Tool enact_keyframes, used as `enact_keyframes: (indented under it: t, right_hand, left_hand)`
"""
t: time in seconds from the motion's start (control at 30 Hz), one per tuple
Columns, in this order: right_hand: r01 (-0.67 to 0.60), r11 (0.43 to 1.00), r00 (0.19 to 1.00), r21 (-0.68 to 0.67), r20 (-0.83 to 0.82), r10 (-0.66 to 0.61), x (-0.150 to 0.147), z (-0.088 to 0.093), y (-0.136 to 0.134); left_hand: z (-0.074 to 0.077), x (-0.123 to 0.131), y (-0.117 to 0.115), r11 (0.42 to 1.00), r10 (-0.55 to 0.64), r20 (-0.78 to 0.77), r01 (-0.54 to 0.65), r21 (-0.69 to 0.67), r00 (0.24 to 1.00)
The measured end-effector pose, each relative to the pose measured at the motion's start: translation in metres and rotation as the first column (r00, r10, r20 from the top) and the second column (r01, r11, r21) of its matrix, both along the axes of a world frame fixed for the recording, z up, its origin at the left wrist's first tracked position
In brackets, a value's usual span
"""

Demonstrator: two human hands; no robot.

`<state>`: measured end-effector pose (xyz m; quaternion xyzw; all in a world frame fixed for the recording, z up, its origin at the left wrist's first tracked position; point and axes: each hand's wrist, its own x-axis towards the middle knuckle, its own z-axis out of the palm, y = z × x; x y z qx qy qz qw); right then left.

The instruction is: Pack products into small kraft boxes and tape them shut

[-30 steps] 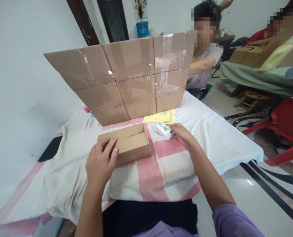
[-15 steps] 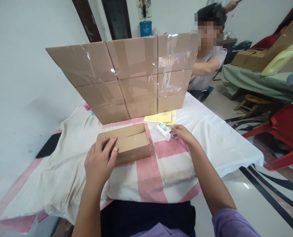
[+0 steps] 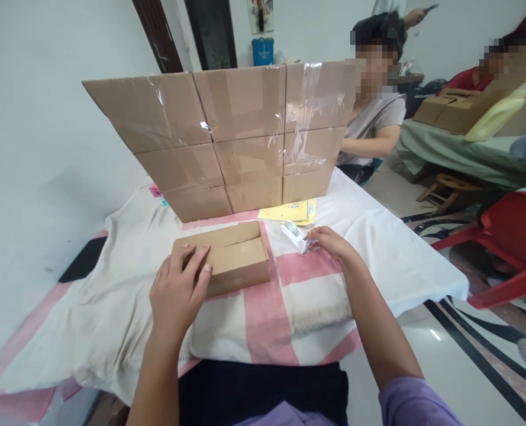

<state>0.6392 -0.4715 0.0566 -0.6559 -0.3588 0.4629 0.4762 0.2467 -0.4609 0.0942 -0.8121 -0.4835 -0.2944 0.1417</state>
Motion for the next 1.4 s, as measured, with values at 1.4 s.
enact_keyframes:
  t: [1.4]
  right_hand:
    - [-0.088, 0.982, 0.989, -0.169, 0.1, 0.106, 0.011, 0.02, -0.021]
  left_hand:
    - [0.001, -0.001, -0.004, 1.0, -0.027, 0.04, 0.027, -0.001, 0.999]
